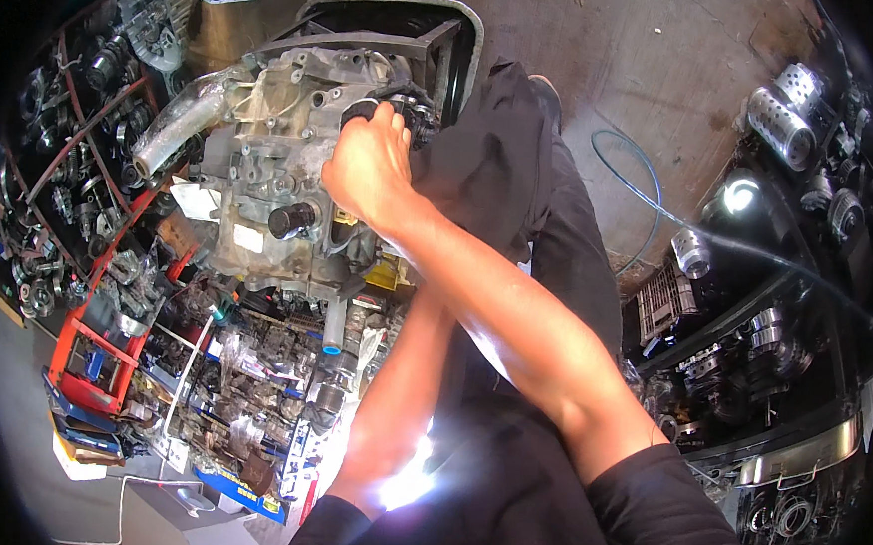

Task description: The person uses a screwdriver to pry a rubber seal from a metal part, then places the seal into an engine block. They pick up a socket wrench and spray the engine with a can. They put on gloves, wipe the engine with a cloth, and retrieve a black plastic cover from a shelf.

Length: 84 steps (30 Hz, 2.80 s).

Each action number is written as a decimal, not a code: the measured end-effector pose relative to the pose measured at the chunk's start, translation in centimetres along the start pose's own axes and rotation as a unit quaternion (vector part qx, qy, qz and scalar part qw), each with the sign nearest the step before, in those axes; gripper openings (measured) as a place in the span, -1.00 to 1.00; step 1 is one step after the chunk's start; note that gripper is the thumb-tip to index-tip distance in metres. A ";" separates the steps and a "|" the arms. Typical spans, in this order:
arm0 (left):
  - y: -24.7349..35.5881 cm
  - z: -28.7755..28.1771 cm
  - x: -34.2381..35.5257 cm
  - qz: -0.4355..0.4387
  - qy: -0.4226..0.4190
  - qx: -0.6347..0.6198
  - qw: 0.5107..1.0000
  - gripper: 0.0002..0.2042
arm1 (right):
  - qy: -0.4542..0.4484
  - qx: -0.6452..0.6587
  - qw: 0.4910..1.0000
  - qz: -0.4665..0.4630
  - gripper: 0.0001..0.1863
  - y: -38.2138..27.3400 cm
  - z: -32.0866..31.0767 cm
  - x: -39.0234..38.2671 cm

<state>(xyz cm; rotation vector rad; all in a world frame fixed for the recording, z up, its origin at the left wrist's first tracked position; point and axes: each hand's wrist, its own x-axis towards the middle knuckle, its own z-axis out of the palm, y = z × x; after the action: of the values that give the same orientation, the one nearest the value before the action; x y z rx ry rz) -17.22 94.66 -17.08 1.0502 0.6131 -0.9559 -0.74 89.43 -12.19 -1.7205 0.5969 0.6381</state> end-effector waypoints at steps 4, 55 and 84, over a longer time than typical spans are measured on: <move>-0.3 0.2 1.5 0.005 -0.006 0.025 1.000 -0.54 | -0.029 -0.003 0.999 0.028 -0.70 -0.1 -0.7 0.8; -13.1 -10.4 28.6 0.353 0.179 0.110 0.912 -0.83 | 0.151 -0.213 0.576 -0.774 -0.48 20.5 -0.2 20.6; -27.0 -20.3 26.7 0.324 0.037 -0.081 0.942 -0.41 | 0.163 -0.192 0.748 -0.614 -0.68 35.9 11.2 18.6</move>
<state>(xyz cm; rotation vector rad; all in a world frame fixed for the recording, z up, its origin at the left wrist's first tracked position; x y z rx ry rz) -28.09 99.02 -58.51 1.0446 0.3559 -0.2840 -13.00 91.15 -52.28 -2.1607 -0.5502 -0.5463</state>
